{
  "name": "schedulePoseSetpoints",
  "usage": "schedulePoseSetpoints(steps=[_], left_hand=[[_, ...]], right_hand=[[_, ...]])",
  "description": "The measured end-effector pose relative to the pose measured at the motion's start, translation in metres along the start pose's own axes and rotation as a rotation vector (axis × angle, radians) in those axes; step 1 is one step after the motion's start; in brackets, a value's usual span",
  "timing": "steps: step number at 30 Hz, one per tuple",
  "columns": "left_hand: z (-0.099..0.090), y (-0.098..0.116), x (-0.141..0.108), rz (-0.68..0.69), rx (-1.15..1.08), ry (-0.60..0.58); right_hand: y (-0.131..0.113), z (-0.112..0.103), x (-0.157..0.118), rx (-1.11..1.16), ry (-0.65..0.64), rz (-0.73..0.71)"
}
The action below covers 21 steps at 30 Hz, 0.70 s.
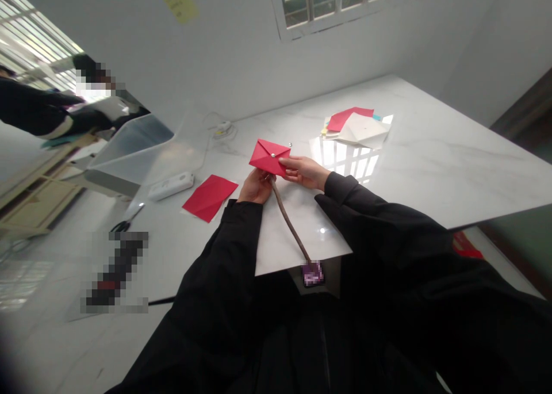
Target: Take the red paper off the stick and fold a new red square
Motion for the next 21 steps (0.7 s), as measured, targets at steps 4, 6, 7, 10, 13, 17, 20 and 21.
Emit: schedulePoseSetpoints(steps=[4,6,7,10,13,17,20,21], left_hand=[[0.000,0.006,0.006,0.058,0.085,-0.014],[-0.002,0.009,0.010,0.115,0.132,0.021],[-0.002,0.010,0.012,0.142,0.163,0.035],[-0.001,0.013,0.016,0.207,0.289,0.061],[0.000,0.026,0.014,0.307,0.366,0.110],[0.009,0.034,0.005,0.310,0.226,0.093],[0.026,0.021,0.000,0.184,0.170,-0.025],[0.031,0.017,-0.002,0.158,0.160,-0.062]], right_hand=[[-0.007,-0.012,0.001,0.020,0.096,-0.024],[-0.013,-0.019,0.001,-0.004,0.149,-0.053],[-0.017,-0.023,0.000,-0.024,0.173,-0.072],[-0.028,-0.033,-0.001,-0.096,0.240,-0.146],[-0.035,-0.043,-0.001,-0.164,0.318,-0.210],[-0.040,-0.048,0.002,-0.273,0.371,-0.284],[-0.041,-0.043,0.006,-0.380,0.315,-0.336],[-0.041,-0.042,0.007,-0.411,0.290,-0.350]])
Point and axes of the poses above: each hand's wrist, its own x-axis towards the middle knuckle, its own z-axis out of the palm, y = z × x, the point moved 9 cm from there along x, towards the middle knuckle, and after that the axes turned 6 degrees about -x, right-handed, at the moved point
